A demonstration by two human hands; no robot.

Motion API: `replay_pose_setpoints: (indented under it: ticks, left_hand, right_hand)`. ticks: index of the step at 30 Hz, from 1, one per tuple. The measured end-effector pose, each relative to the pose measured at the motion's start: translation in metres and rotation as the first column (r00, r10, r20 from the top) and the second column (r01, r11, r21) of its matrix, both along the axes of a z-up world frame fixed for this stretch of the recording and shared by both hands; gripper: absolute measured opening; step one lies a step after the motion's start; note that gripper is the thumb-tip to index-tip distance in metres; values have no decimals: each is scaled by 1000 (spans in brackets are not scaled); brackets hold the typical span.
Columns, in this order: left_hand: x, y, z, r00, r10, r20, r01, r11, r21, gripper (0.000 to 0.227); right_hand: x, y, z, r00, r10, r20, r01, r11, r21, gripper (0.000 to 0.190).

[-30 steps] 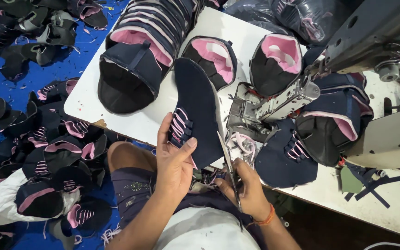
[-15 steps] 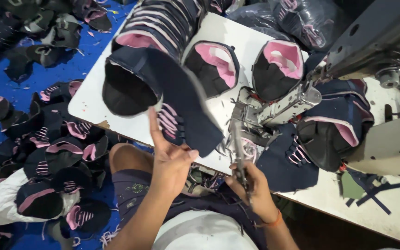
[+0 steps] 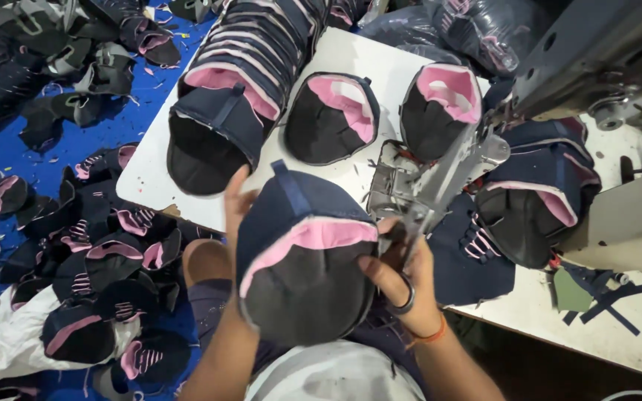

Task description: Trim excess fabric and material from shoe uppers using scissors.

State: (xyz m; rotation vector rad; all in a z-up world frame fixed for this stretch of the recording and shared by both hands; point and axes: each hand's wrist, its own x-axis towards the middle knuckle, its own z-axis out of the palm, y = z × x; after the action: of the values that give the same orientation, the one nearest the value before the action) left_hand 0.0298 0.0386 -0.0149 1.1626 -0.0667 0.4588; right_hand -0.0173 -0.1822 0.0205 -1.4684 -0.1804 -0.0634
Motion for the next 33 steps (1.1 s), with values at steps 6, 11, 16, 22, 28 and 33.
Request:
replay_pose_setpoints:
  ticks: [6,11,16,22,28,33]
  left_hand:
    - [-38,10,-10,961,247,123,-226,960,-166,28]
    - [-40,-15,26,973,-223,65,128,749,651,32]
    - [2,-4,47,863,-486,140,393,819,419,73]
    - [60,1,-8,878,-402,259,454,871,-187,117]
    - [112,40,-31,894,-400,200,446,826,-343,111]
    - [142,48,-102,759,-624,184,550,464,-694,94]
  right_hand:
    - [15,-8,15,967,-134,216,152,986,-68,44]
    - [11,10,24,974,56,218,-34,994,-103,41]
    - [10,28,44,803,341,488,-20,835,-550,30]
    - [9,22,38,950,268,161,-187,899,-396,33]
    - [-37,21,29,492,807,-327,-782,574,241,87]
    - [-42,31,14,452,753,-478,-732,620,284,98]
